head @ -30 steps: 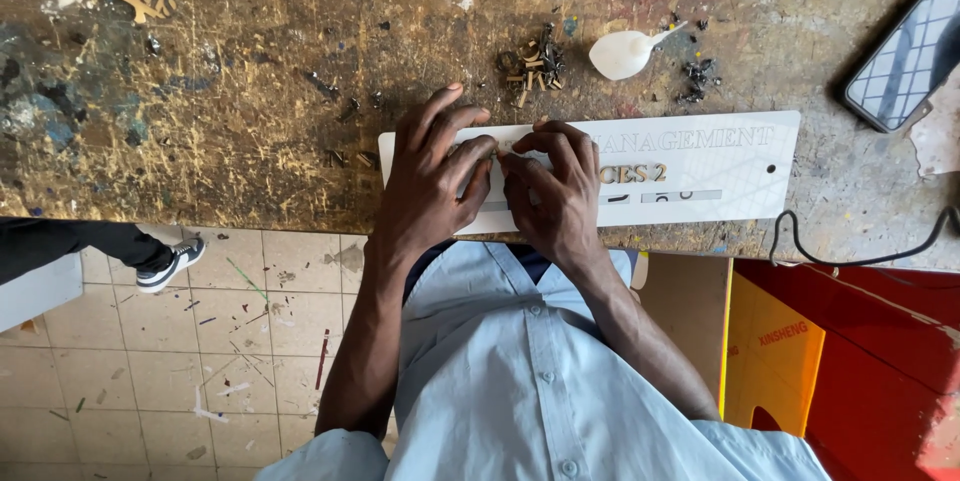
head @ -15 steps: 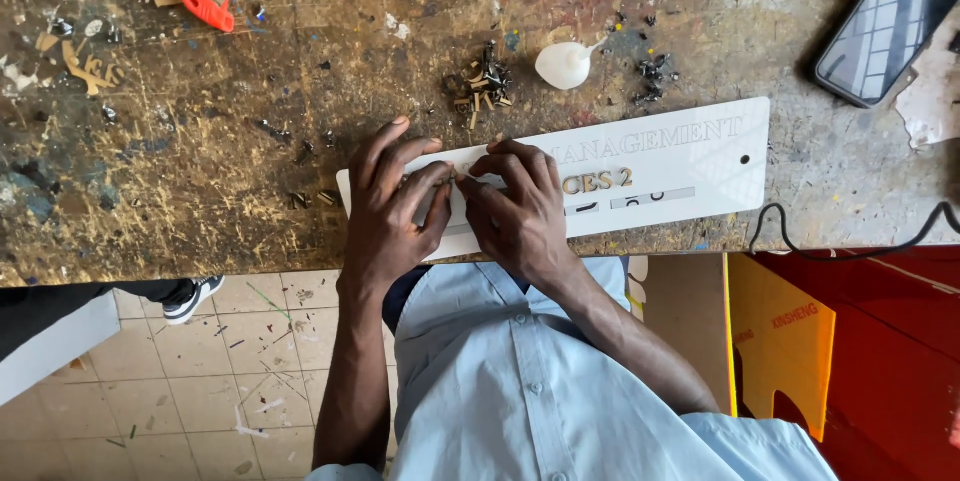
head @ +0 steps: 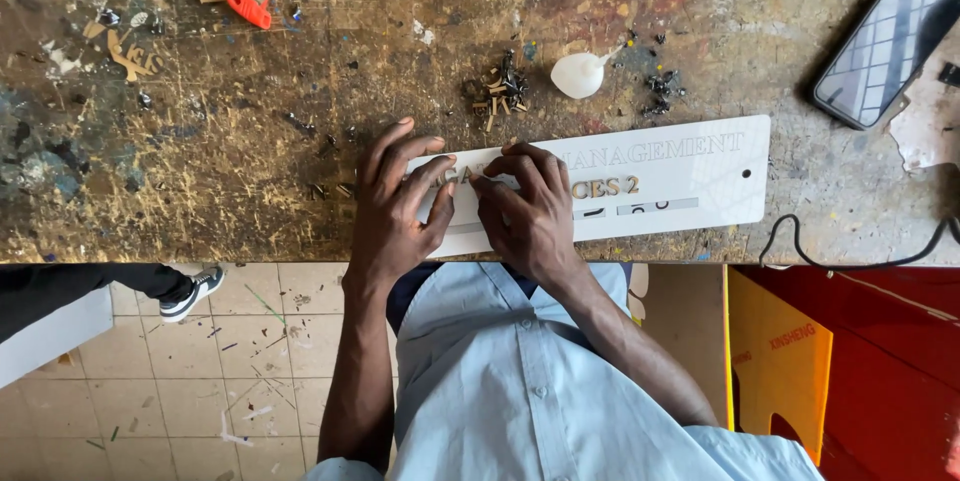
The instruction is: Gluing individual letters onto a sign board to assemble a sign
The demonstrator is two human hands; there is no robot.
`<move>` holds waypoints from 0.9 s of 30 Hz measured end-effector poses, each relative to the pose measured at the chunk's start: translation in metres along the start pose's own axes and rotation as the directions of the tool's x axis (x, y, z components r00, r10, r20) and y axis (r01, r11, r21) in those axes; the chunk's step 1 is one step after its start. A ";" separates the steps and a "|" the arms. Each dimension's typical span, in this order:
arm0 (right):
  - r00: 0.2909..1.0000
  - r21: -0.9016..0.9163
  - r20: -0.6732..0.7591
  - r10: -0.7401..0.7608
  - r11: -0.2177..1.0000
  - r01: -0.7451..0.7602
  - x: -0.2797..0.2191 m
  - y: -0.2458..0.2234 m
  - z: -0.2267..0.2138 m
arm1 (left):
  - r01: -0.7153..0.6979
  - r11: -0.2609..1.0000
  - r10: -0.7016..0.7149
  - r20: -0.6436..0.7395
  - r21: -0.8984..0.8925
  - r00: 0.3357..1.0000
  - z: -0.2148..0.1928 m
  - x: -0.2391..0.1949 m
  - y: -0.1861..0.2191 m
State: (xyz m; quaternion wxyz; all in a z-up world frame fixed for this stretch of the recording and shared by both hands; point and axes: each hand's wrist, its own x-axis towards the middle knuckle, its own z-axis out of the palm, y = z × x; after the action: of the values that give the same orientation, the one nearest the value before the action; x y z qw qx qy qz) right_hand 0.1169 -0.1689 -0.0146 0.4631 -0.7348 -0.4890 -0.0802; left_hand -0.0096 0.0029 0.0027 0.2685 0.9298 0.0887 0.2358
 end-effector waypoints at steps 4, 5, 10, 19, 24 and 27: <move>1.000 -0.011 0.007 0.001 1.000 -0.001 0.000 0.000 0.000 | 0.010 1.000 -0.010 -0.035 0.011 0.999 -0.005 -0.005 0.002; 1.000 -0.011 0.008 -0.002 1.000 0.002 -0.002 0.001 0.001 | 0.015 1.000 -0.015 -0.049 -0.001 0.999 -0.006 -0.008 0.002; 1.000 -0.011 0.009 -0.002 1.000 0.002 0.001 -0.002 0.001 | 0.040 0.998 -0.046 -0.092 -0.057 0.995 -0.011 -0.018 0.004; 0.999 0.000 0.033 -0.022 1.000 0.022 -0.002 -0.004 0.000 | 0.030 0.996 -0.042 -0.153 -0.079 0.987 -0.012 -0.025 0.009; 0.999 -0.021 0.034 -0.017 1.000 0.018 -0.004 0.000 0.002 | 0.032 0.995 -0.049 -0.169 -0.099 0.984 -0.010 -0.026 0.006; 0.999 -0.028 0.037 -0.026 0.999 0.027 -0.002 -0.002 0.000 | 0.036 0.995 -0.053 -0.180 -0.092 0.982 -0.011 -0.027 0.007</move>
State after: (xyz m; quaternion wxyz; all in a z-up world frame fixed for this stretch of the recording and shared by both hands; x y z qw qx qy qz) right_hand 0.1142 -0.1705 -0.0145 0.4426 -0.7361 -0.5058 -0.0797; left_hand -0.0378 -0.0055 0.0039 0.3053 0.8893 0.1232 0.3175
